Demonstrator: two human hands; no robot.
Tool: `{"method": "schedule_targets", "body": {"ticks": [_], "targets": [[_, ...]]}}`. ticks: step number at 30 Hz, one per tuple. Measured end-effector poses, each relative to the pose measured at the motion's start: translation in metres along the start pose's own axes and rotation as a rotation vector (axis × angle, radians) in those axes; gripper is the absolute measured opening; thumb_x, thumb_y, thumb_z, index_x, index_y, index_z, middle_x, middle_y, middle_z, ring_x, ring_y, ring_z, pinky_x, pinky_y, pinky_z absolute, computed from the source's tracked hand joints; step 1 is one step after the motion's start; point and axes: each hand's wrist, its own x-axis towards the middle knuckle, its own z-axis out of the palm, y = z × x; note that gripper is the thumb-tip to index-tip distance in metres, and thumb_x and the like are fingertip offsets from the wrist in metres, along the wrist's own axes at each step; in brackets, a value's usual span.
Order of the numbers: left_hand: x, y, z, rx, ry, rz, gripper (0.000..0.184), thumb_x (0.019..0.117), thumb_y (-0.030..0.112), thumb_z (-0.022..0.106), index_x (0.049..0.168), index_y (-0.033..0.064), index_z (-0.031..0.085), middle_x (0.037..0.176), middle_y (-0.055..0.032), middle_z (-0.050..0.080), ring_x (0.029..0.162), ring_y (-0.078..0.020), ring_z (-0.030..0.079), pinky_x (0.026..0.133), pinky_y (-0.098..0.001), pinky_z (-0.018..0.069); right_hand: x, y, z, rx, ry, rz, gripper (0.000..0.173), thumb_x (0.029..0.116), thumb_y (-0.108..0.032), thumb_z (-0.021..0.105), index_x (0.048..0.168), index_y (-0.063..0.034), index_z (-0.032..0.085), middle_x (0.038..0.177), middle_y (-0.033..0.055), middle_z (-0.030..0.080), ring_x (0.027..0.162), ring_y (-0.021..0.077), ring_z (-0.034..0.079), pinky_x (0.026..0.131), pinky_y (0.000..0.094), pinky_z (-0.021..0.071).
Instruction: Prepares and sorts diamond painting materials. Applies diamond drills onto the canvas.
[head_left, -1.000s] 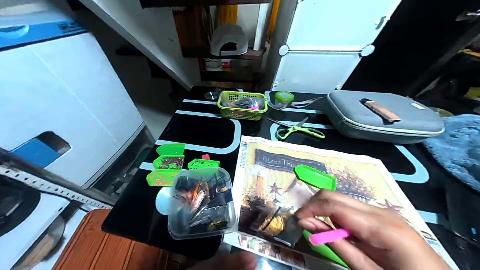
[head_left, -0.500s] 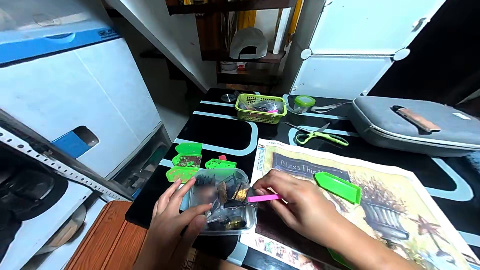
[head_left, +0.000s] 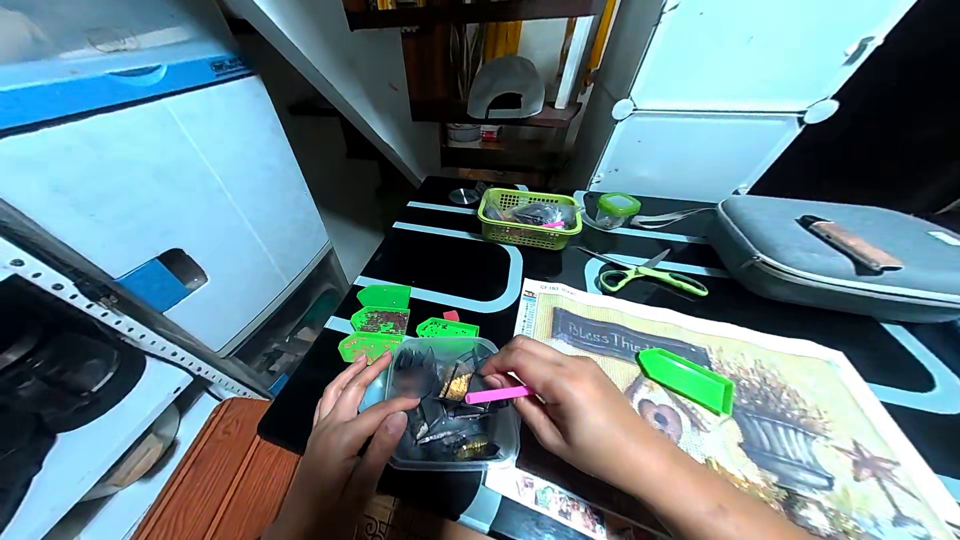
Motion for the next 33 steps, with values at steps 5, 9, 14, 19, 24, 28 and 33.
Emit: {"method": "schedule_targets", "body": {"ticks": [5, 9, 14, 19, 24, 28, 33], "targets": [[0.001, 0.003, -0.002, -0.037, 0.044, 0.017, 0.034, 0.1065, 0.048, 0.047, 0.108, 0.0331, 0.077, 0.145, 0.0015, 0.061, 0.146, -0.0244, 0.043, 0.120, -0.0496, 0.0330, 0.000, 0.000, -0.001, 0.002, 0.003, -0.009, 0.022, 0.1030, -0.020, 0.050, 0.103, -0.0134, 0.071, 0.087, -0.0027, 0.065, 0.063, 0.0042, 0.058, 0.052, 0.0212, 0.0474], [0.003, 0.006, -0.001, -0.036, 0.036, 0.057, 0.018, 0.0966, 0.048, 0.066, 0.102, 0.0334, 0.075, 0.144, 0.0045, 0.062, 0.145, -0.0220, 0.044, 0.120, -0.0496, 0.0343, -0.005, 0.005, -0.011, 0.007, 0.043, 0.019, 0.020, 0.1005, -0.019, 0.052, 0.103, -0.0137, 0.071, 0.090, -0.0040, 0.066, 0.069, 0.0016, 0.060, 0.056, 0.0193, 0.0508], [0.006, 0.006, 0.002, -0.014, 0.026, 0.064, 0.018, 0.0932, 0.050, 0.069, 0.088, 0.0338, 0.076, 0.141, 0.0061, 0.064, 0.147, -0.0229, 0.042, 0.119, -0.0513, 0.0316, -0.013, 0.009, -0.018, 0.033, 0.060, 0.042, 0.021, 0.1035, -0.022, 0.051, 0.103, -0.0150, 0.070, 0.090, -0.0060, 0.065, 0.071, -0.0018, 0.059, 0.058, 0.0157, 0.0490], [0.008, 0.008, -0.002, -0.007, -0.021, 0.091, 0.021, 0.0898, 0.055, 0.071, 0.086, 0.0347, 0.076, 0.141, 0.0074, 0.064, 0.148, -0.0232, 0.040, 0.119, -0.0509, 0.0317, -0.021, 0.011, -0.019, 0.053, 0.071, 0.064, 0.022, 0.1037, -0.023, 0.050, 0.106, -0.0152, 0.071, 0.091, -0.0059, 0.065, 0.073, -0.0028, 0.059, 0.061, 0.0141, 0.0492], [0.010, 0.007, -0.001, 0.025, 0.000, 0.061, 0.020, 0.0914, 0.044, 0.070, 0.078, 0.0310, 0.077, 0.132, 0.0074, 0.070, 0.144, -0.0227, 0.046, 0.116, -0.0500, 0.0350, -0.022, 0.010, -0.019, 0.071, 0.070, 0.073, 0.022, 0.1050, -0.024, 0.050, 0.105, -0.0154, 0.070, 0.091, -0.0061, 0.065, 0.072, -0.0036, 0.057, 0.061, 0.0132, 0.0479], [0.015, 0.005, 0.000, 0.096, 0.039, 0.011, 0.023, 0.0931, 0.042, 0.065, 0.077, 0.0307, 0.077, 0.126, 0.0105, 0.072, 0.141, -0.0204, 0.049, 0.113, -0.0492, 0.0367, -0.020, 0.009, -0.017, 0.062, 0.076, 0.060, 0.022, 0.1040, -0.023, 0.050, 0.105, -0.0160, 0.070, 0.091, -0.0070, 0.065, 0.072, -0.0035, 0.057, 0.060, 0.0137, 0.0483], [0.019, 0.006, 0.000, 0.162, 0.073, -0.021, 0.025, 0.0932, 0.041, 0.062, 0.077, 0.0291, 0.077, 0.123, 0.0091, 0.073, 0.137, -0.0219, 0.053, 0.109, -0.0508, 0.0390, -0.014, 0.007, -0.013, 0.032, 0.096, 0.039, 0.020, 0.1024, -0.021, 0.052, 0.103, -0.0155, 0.071, 0.091, -0.0066, 0.066, 0.074, -0.0031, 0.059, 0.061, 0.0137, 0.0493]]}}
